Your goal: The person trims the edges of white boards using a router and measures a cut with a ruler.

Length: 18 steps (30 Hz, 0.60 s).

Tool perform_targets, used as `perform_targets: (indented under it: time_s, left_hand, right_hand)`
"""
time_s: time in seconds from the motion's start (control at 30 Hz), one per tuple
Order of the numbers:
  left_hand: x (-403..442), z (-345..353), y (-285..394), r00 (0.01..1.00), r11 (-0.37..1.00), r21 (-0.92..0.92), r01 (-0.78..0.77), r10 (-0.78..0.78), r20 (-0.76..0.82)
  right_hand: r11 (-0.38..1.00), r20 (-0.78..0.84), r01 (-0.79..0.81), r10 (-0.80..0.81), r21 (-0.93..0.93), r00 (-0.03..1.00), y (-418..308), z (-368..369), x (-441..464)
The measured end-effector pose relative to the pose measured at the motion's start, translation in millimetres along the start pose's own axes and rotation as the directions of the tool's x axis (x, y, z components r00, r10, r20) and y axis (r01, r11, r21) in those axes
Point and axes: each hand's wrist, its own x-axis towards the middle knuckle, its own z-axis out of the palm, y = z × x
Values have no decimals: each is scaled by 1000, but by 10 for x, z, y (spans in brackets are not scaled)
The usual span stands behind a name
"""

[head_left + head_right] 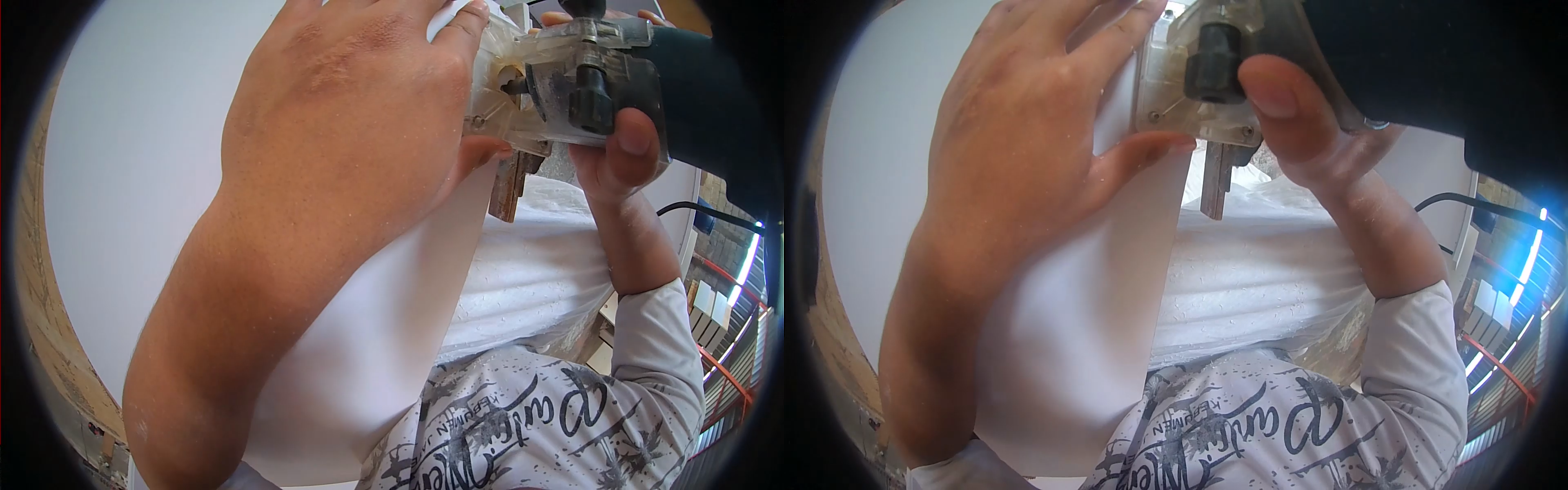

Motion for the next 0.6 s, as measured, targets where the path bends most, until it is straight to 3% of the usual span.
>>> perform_targets:
  time_s: [0.13,0.47,0.6]
  left_hand:
    - [-6,-18,-20,1000,1000,4,-5,5,-11]
    - [91,-23,4,1000,1000,-12,19,-19,-7]
    - [114,-47,5,1000,1000,-15,16,-16,-18]
  right_hand:
    - [953,1,302,-302,-32,953,50,360,188]
    - [960,53,263,-269,97,962,156,230,125]
    - [961,17,274,-273,-24,962,72,257,138]
